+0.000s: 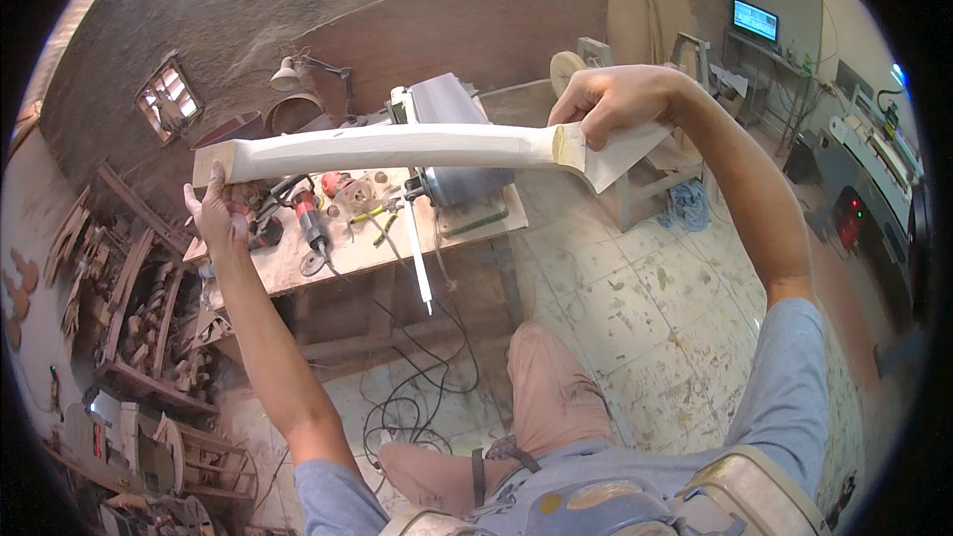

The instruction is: The person holds a wooden guitar neck with both hands and moves it back and forth against a stationary belt sander to smooth the surface, turning it over several times to inspect and work on different sides.

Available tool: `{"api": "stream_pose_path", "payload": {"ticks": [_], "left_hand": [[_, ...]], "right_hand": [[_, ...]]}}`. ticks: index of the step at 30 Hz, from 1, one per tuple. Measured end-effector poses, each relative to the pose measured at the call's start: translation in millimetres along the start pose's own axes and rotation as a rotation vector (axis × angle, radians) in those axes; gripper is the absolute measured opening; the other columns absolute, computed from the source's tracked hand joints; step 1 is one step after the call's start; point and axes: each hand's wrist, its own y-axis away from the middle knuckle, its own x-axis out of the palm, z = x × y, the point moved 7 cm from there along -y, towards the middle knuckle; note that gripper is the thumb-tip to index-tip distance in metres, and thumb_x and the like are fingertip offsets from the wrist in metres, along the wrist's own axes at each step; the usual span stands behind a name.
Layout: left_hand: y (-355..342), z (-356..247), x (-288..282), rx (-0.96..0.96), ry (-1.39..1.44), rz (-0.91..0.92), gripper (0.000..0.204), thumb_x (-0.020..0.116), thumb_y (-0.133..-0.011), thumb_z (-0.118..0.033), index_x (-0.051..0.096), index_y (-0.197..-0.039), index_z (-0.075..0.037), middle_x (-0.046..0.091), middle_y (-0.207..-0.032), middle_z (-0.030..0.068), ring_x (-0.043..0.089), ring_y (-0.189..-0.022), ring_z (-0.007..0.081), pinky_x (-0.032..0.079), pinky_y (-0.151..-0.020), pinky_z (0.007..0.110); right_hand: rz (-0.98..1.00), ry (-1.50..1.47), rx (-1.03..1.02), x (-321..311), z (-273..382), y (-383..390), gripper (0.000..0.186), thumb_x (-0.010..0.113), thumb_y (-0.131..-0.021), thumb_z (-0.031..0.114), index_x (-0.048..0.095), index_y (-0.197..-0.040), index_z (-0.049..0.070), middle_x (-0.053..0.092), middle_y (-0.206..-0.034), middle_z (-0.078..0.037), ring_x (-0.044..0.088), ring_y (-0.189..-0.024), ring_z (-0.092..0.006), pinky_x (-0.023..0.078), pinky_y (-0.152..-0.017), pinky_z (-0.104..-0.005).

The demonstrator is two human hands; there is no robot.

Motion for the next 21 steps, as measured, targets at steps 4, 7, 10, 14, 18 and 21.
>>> {"api": "stream_pose_path", "payload": {"ticks": [4,7,10,14,18,21], "left_hand": [[8,9,3,-0.058,-0.047,-0.045,0.099,0.078,-0.089,-0.003,0.009,-0.161,-0.005,0.059,-0.127,0.0211,0.068,-0.108,0.0305,0.062,-0.089,0.044],[7,11,4,-0.071,-0.044,0.012,0.070,0.077,-0.091,-0.006,0.035,-0.147,0.000,0.066,-0.117,0.0172,0.071,-0.101,0.0274,0.062,-0.088,0.043],[0,14,-2,-0.097,-0.021,0.065,0.040,0.076,-0.092,-0.009,0.055,-0.125,0.001,0.069,-0.110,0.0142,0.072,-0.098,0.0254,0.062,-0.088,0.039],[-2,19,-8,-0.126,-0.040,0.051,0.026,0.076,-0.093,-0.011,0.063,-0.112,0.002,0.070,-0.109,0.0137,0.072,-0.100,0.0246,0.062,-0.088,0.035],[3,22,-3,-0.137,-0.039,0.039,0.026,0.075,-0.094,-0.009,0.062,-0.114,0.000,0.070,-0.110,0.0138,0.071,-0.103,0.0249,0.062,-0.090,0.035],[10,20,8,-0.130,-0.020,0.066,0.035,0.073,-0.094,-0.006,0.054,-0.123,0.001,0.067,-0.115,0.0154,0.070,-0.106,0.0271,0.063,-0.090,0.038]], "right_hand": [[-0.006,0.053,0.057,4,-7,8,0.072,0.064,-0.048,0.011,0.071,-0.115,-0.013,0.075,-0.096,-0.019,0.069,-0.072,-0.0208,0.056,-0.064,-0.0292],[-0.001,0.060,0.060,6,-10,10,0.071,0.063,-0.049,0.009,0.070,-0.116,-0.014,0.075,-0.096,-0.020,0.070,-0.072,-0.0211,0.056,-0.064,-0.0296],[0.006,0.044,0.053,7,-8,11,0.071,0.063,-0.049,0.008,0.070,-0.116,-0.014,0.074,-0.096,-0.020,0.070,-0.072,-0.0209,0.056,-0.063,-0.0293],[0.019,-0.009,0.067,7,-13,9,0.069,0.063,-0.049,0.007,0.070,-0.115,-0.014,0.075,-0.096,-0.018,0.069,-0.072,-0.0194,0.055,-0.063,-0.0281],[0.035,0.018,0.052,4,-21,8,0.068,0.063,-0.051,0.007,0.071,-0.115,-0.013,0.075,-0.095,-0.016,0.069,-0.071,-0.0177,0.055,-0.063,-0.0278],[0.031,-0.001,0.038,3,-25,12,0.065,0.064,-0.053,0.008,0.071,-0.114,-0.012,0.075,-0.093,-0.015,0.068,-0.071,-0.0169,0.055,-0.064,-0.0275]]}}
